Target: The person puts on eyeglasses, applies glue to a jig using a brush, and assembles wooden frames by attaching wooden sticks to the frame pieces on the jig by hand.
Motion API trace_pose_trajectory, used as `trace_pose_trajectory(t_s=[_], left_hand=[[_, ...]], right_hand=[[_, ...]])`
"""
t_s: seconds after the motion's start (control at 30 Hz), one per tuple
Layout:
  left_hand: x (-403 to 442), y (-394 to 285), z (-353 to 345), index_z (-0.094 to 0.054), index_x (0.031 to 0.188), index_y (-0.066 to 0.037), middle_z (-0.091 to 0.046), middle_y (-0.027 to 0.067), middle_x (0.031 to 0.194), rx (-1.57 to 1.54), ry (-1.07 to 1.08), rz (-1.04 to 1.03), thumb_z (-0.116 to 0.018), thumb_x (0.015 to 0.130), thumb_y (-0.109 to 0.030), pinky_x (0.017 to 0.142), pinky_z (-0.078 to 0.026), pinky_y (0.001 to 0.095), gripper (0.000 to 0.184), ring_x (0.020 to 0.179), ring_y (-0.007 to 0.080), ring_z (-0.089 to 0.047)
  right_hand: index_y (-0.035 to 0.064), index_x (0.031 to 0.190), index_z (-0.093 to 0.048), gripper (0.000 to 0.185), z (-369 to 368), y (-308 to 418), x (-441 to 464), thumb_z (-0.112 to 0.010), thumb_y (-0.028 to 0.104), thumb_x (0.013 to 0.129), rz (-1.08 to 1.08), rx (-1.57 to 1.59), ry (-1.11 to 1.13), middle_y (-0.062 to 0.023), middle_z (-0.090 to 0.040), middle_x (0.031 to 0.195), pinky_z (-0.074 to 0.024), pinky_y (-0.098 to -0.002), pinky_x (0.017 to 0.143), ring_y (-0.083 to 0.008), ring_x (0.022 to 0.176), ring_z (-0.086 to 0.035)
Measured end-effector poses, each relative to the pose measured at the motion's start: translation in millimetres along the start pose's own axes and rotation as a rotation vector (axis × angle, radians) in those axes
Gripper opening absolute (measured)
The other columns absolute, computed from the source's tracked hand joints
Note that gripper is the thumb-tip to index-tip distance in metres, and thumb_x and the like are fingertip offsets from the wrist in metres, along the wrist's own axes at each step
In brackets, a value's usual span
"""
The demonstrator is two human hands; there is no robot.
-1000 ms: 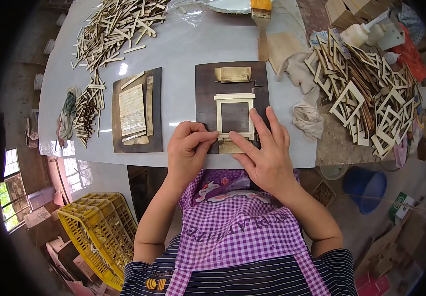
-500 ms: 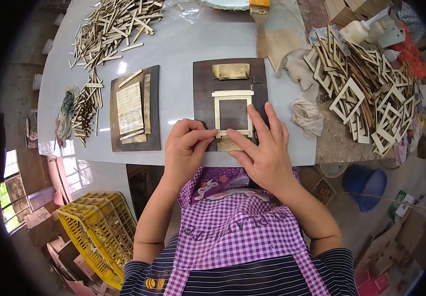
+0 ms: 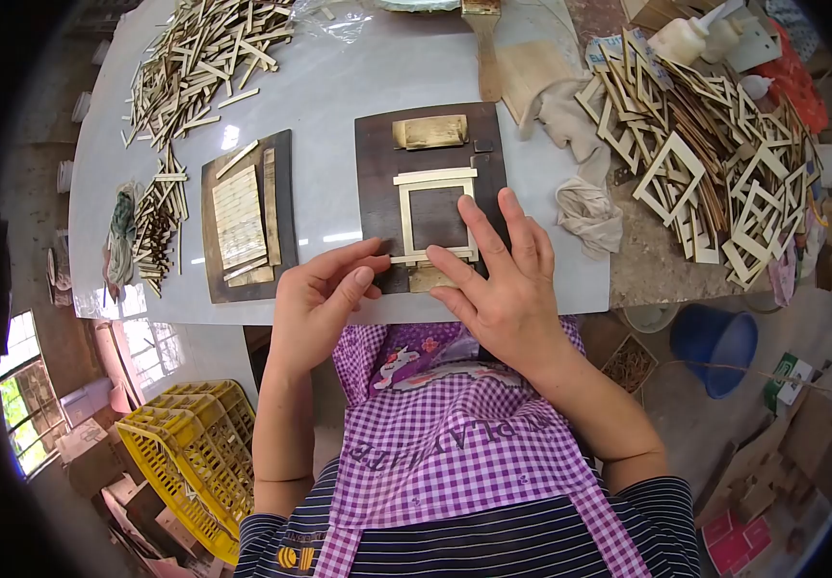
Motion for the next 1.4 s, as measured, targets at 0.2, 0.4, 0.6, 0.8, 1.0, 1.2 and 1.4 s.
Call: trace_pose_trajectory(t_s=[0.2, 0.4, 0.6, 0.8, 1.0, 1.2, 1.4], left_hand=[[1.7, 1.5, -0.3, -0.064, 0.136, 0.002, -0.076, 0.0106, 0.113, -0.068, 0.038, 0.037, -0.067, 0.102, -0.018, 0.074, -0.054, 0.0245, 0.039, 0.087, 0.0118, -0.070], [1.3, 2.4, -1.2, -0.063, 0.136, 0.003, -0.075, 0.0126, 0.115, -0.102, 0.049, 0.063, -0.068, 0.102, -0.017, 0.077, -0.056, 0.0260, 0.040, 0.090, 0.0134, -0.071], [3.2, 3.3, -5.3, -0.063, 0.135, 0.004, -0.075, 0.0137, 0.117, -0.142, 0.078, 0.071, -0.068, 0.101, -0.015, 0.081, -0.057, 0.0274, 0.040, 0.092, 0.0137, -0.071], [3.2, -5.9, -11.6, -0.065, 0.134, 0.001, -0.075, 0.0133, 0.112, 0.083, 0.052, -0.032, -0.075, 0.092, -0.008, 0.080, -0.057, 0.0292, 0.044, 0.092, 0.0178, -0.070], [-9.1, -29.4, -41.4, -0.068, 0.128, -0.004, -0.065, 0.0110, 0.107, 0.745, -0.060, -0.493, -0.085, 0.075, -0.008, 0.080, -0.054, 0.0371, 0.056, 0.095, 0.0292, -0.063], [-5.4, -22.9, -43.9, -0.069, 0.125, -0.004, -0.060, 0.0105, 0.108, 0.822, -0.085, -0.585, -0.086, 0.073, -0.010, 0.080, -0.052, 0.0401, 0.055, 0.096, 0.0307, -0.060], [-5.7, -21.3, -44.7, -0.069, 0.123, -0.004, -0.060, 0.0108, 0.107, 0.815, -0.086, -0.622, -0.084, 0.071, -0.007, 0.080, -0.052, 0.0403, 0.053, 0.094, 0.0306, -0.059]], right_hand=[[0.0202, 0.122, -0.077, 0.041, 1.0, -0.8, -0.2, -0.080, 0.036, 0.083, -0.003, 0.004, -0.009, -0.0146, -0.047, 0.158, -0.0285, -0.0553, 0.114, -0.0429, 0.152, -0.028], [0.0193, 0.120, -0.077, 0.042, 1.6, -2.5, -0.3, -0.080, 0.037, 0.083, -0.015, 0.020, -0.013, -0.0150, -0.047, 0.158, -0.0295, -0.0546, 0.114, -0.0431, 0.152, -0.029], [0.0178, 0.120, -0.077, 0.043, 2.4, -5.9, -2.8, -0.082, 0.037, 0.082, -0.028, 0.033, -0.024, -0.0164, -0.047, 0.158, -0.0296, -0.0548, 0.114, -0.0432, 0.152, -0.030], [0.0167, 0.122, -0.075, 0.046, 1.9, -7.9, -5.4, -0.082, 0.037, 0.081, -0.037, 0.042, -0.022, -0.0177, -0.047, 0.157, -0.0303, -0.0553, 0.113, -0.0437, 0.151, -0.031], [0.0152, 0.124, -0.073, 0.047, 3.6, -10.8, -9.4, -0.081, 0.036, 0.083, -0.029, 0.051, -0.006, -0.0177, -0.048, 0.157, -0.0307, -0.0562, 0.113, -0.0440, 0.151, -0.031], [0.0118, 0.129, -0.070, 0.053, 4.2, -10.7, -9.3, -0.080, 0.037, 0.083, 0.004, 0.012, -0.014, -0.0173, -0.048, 0.156, -0.0302, -0.0562, 0.114, -0.0440, 0.150, -0.033], [0.0099, 0.132, -0.068, 0.058, 3.1, -1.9, -5.4, -0.081, 0.036, 0.082, 0.016, 0.067, 0.019, -0.0167, -0.048, 0.156, -0.0300, -0.0570, 0.114, -0.0442, 0.149, -0.033]])
Point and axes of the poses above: each hand's wrist, its own x-axis towards the middle knuckle, its own z-axis out of the back of the hand, y = z × x, the point moved 6 cm from there along x, towards the middle knuckle
